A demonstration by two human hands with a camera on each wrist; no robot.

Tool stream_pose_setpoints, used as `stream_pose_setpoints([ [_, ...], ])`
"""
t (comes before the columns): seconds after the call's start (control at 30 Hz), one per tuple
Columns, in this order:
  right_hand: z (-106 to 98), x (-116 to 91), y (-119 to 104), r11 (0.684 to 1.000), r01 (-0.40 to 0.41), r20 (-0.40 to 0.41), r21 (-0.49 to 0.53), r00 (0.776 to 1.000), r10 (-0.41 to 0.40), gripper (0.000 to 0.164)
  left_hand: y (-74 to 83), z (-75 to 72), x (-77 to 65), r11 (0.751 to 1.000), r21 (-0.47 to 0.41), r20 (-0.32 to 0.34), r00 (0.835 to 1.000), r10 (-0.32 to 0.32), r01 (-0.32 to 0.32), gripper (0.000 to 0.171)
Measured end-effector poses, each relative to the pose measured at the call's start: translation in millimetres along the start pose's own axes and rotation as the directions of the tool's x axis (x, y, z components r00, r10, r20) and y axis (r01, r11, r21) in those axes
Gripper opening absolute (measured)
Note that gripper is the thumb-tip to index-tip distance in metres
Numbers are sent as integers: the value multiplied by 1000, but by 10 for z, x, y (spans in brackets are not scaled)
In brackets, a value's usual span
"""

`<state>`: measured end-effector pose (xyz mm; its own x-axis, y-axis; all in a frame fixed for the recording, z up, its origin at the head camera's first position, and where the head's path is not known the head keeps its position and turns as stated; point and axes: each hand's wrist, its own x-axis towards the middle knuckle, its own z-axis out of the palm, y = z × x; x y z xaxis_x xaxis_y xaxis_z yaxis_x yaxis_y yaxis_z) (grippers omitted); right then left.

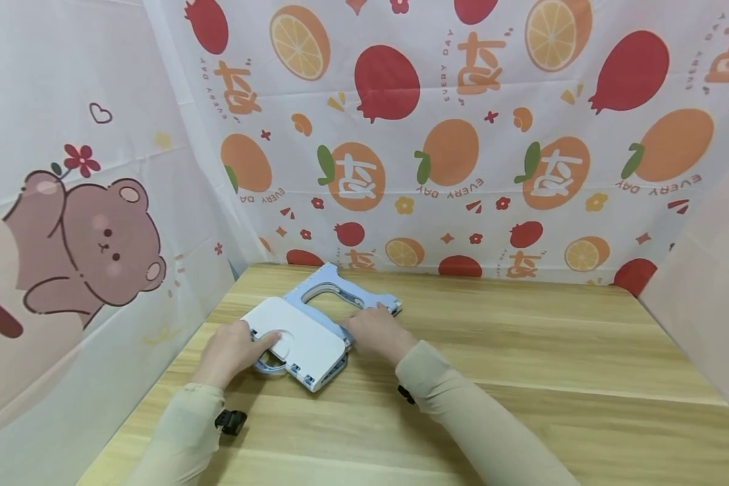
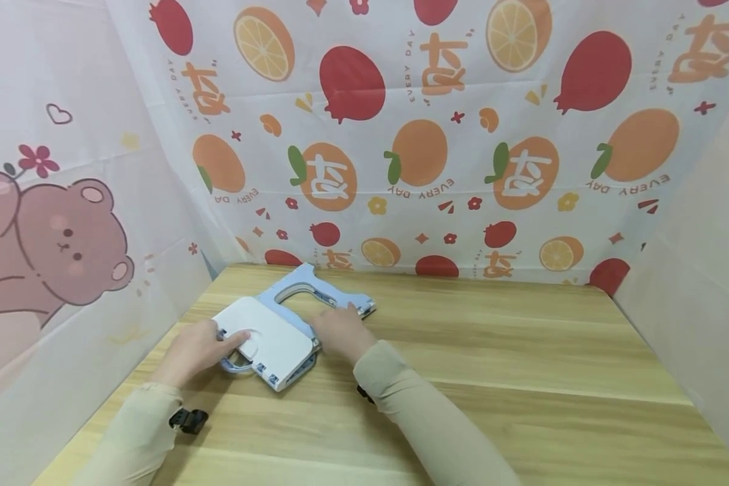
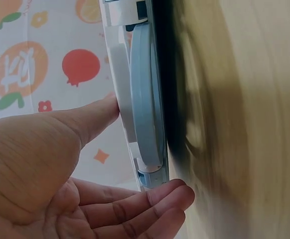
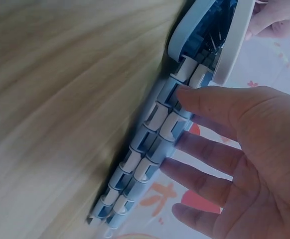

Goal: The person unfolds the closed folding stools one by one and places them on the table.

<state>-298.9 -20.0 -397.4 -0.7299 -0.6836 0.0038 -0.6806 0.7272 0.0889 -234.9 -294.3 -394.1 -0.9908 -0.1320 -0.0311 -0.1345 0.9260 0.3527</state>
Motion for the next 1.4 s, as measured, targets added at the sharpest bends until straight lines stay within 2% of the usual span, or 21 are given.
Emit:
stream_pose_setpoints([
  [0.23,7,-211,117,997,47,-67,-61,996,-51,32,146,27,42,999,5,8,999,53,-53,56],
  [0.4,30,-358,203,996,69,-130,-56,989,-76,28,250,70,79,997,-24,23,997,77,-77,53],
  [0.6,50,-537,296,998,34,-114,-52,993,-40,28,393,130,116,992,-39,31,992,122,-121,49],
  [0.8,64,-719,383,1000,11,-132,-5,991,-11,5,548,195,173,990,-51,64,989,132,-128,50],
  [0.97,73,-860,447,999,1,-157,33,988,4,11,674,250,213,990,-55,92,987,132,-127,49],
  [1.1,57,-971,489,999,-11,-136,43,991,17,9,778,282,231,987,-70,112,982,153,-146,51],
  [1.4,39,-1234,569,994,-65,-101,89,992,73,10,1008,397,299,969,-51,121,961,247,-242,66],
])
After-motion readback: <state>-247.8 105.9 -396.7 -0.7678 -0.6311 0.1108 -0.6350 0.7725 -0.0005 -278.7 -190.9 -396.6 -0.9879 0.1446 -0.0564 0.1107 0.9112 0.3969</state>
